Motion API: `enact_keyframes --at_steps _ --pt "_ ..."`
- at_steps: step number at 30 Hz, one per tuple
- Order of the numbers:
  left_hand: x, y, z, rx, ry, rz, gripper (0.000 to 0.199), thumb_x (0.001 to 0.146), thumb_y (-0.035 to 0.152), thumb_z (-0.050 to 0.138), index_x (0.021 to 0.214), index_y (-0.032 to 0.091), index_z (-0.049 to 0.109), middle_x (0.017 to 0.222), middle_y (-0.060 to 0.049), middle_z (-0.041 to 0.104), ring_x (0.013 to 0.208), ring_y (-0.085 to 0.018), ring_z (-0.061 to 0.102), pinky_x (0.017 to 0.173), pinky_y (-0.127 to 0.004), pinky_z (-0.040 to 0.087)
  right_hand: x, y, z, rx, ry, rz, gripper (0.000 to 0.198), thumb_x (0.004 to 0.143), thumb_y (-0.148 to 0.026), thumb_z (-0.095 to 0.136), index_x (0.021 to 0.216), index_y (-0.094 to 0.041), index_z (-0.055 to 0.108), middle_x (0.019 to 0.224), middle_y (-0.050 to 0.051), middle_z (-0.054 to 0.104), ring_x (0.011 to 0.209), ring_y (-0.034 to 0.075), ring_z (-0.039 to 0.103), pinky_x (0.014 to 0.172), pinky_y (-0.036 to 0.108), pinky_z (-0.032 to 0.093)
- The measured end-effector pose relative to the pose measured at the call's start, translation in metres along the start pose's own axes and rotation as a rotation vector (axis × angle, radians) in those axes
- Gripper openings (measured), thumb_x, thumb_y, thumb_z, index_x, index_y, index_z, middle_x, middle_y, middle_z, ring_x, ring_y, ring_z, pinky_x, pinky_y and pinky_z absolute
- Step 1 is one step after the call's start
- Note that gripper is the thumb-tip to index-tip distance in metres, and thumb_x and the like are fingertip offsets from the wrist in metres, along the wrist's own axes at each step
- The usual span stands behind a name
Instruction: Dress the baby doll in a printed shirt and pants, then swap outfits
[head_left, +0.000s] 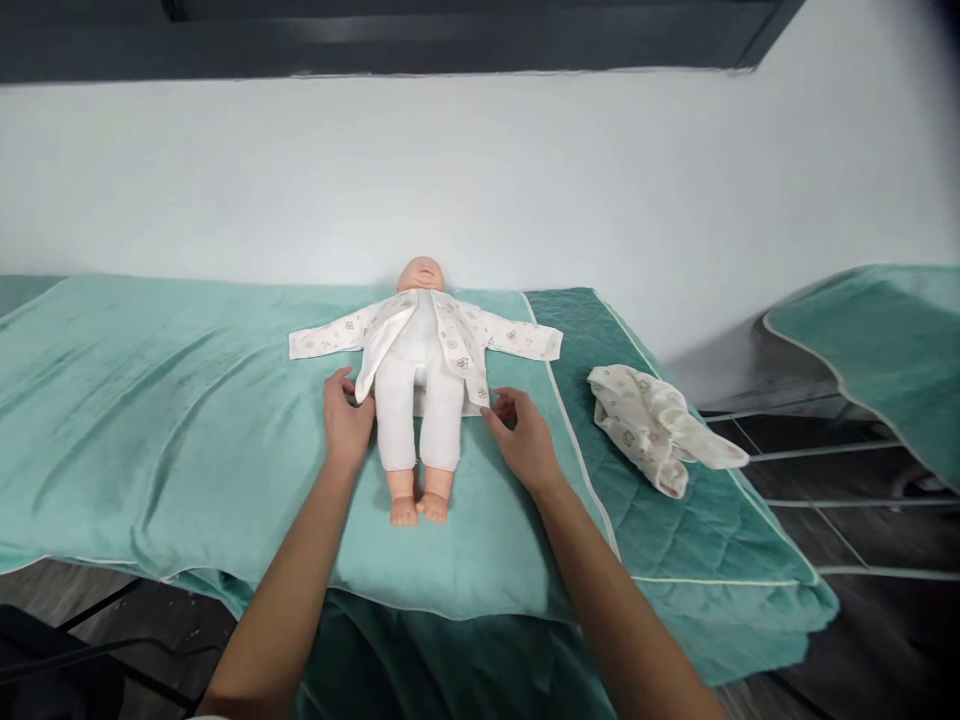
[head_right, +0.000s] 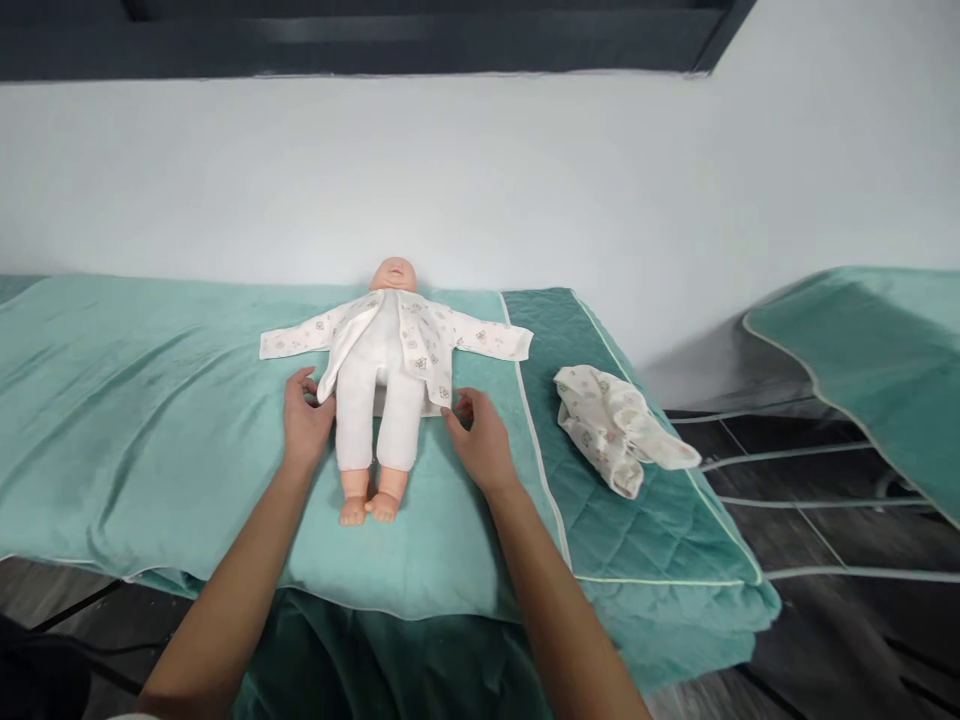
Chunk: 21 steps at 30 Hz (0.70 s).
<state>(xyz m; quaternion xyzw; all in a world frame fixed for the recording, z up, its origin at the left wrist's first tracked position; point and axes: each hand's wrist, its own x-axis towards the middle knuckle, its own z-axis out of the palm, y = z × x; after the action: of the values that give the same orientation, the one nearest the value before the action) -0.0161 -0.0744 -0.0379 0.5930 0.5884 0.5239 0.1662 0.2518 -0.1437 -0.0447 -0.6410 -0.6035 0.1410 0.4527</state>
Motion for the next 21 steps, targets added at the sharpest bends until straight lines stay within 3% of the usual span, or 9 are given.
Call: enact_keyframes --at_steps 4,7,11,15,18,21 --pt "-0.003 -0.001 -0.003 -0.054 0.022 0.136 0.047 0.079 0.02 0.066 0.125 0.02 0.053 0.116 -0.007 0.053 0.11 -0.02 0.054 0.089 -0.031 0.048 -0.01 0.013 -0.04 -0.377 0.125 -0.168 0.033 0.093 -0.038 0.055 0.119 -0.017 0.058 0.125 0.017 0.061 0.119 0.031 0.053 0.104 0.048 0.042" --pt "-0.008 0.005 -0.009 -0.055 0.031 0.208 0.041 0.082 0.018 0.062 0.122 0.02 0.054 0.123 -0.01 0.053 0.12 -0.022 0.051 0.093 -0.033 0.048 -0.014 0.028 -0.085 -0.653 0.221 -0.144 0.037 0.093 -0.034 0.054 0.124 -0.015 0.056 0.137 0.02 0.055 0.129 0.035 0.047 0.109 0.052 0.036" --pt "-0.021 0.015 -0.018 -0.02 0.032 0.261 0.03 0.089 0.018 0.054 0.118 0.019 0.057 0.12 -0.011 0.056 0.121 -0.023 0.051 0.099 -0.037 0.047 -0.022 0.053 -0.134 -0.781 0.325 0.135 0.041 0.089 -0.043 0.059 0.115 -0.012 0.059 0.12 0.022 0.06 0.114 0.035 0.055 0.097 0.048 0.043" --pt "-0.045 0.019 -0.033 0.012 -0.044 0.386 0.022 0.093 0.021 0.049 0.111 0.02 0.061 0.115 -0.011 0.061 0.116 -0.023 0.056 0.106 -0.043 0.043 -0.026 0.072 -0.149 -0.665 0.251 0.412 0.038 0.083 -0.051 0.065 0.098 -0.016 0.059 0.101 0.015 0.063 0.092 0.03 0.06 0.081 0.042 0.046" --pt "-0.065 0.021 -0.049 -0.001 -0.205 0.517 0.021 0.095 0.026 0.051 0.113 0.022 0.062 0.123 -0.011 0.063 0.121 -0.024 0.056 0.108 -0.046 0.041 -0.023 0.076 -0.148 -0.54 0.31 0.592 0.039 0.078 -0.053 0.071 0.09 -0.019 0.056 0.091 0.012 0.063 0.087 0.029 0.061 0.077 0.04 0.046" --pt "-0.078 0.023 -0.062 0.003 -0.423 0.664 0.027 0.095 0.032 0.058 0.12 0.024 0.062 0.135 -0.01 0.061 0.133 -0.026 0.05 0.111 -0.047 0.039 -0.02 0.073 -0.147 -0.464 0.392 0.7 0.045 0.077 -0.054 0.073 0.098 -0.018 0.055 0.093 0.014 0.064 0.089 0.03 0.063 0.077 0.041 0.045"
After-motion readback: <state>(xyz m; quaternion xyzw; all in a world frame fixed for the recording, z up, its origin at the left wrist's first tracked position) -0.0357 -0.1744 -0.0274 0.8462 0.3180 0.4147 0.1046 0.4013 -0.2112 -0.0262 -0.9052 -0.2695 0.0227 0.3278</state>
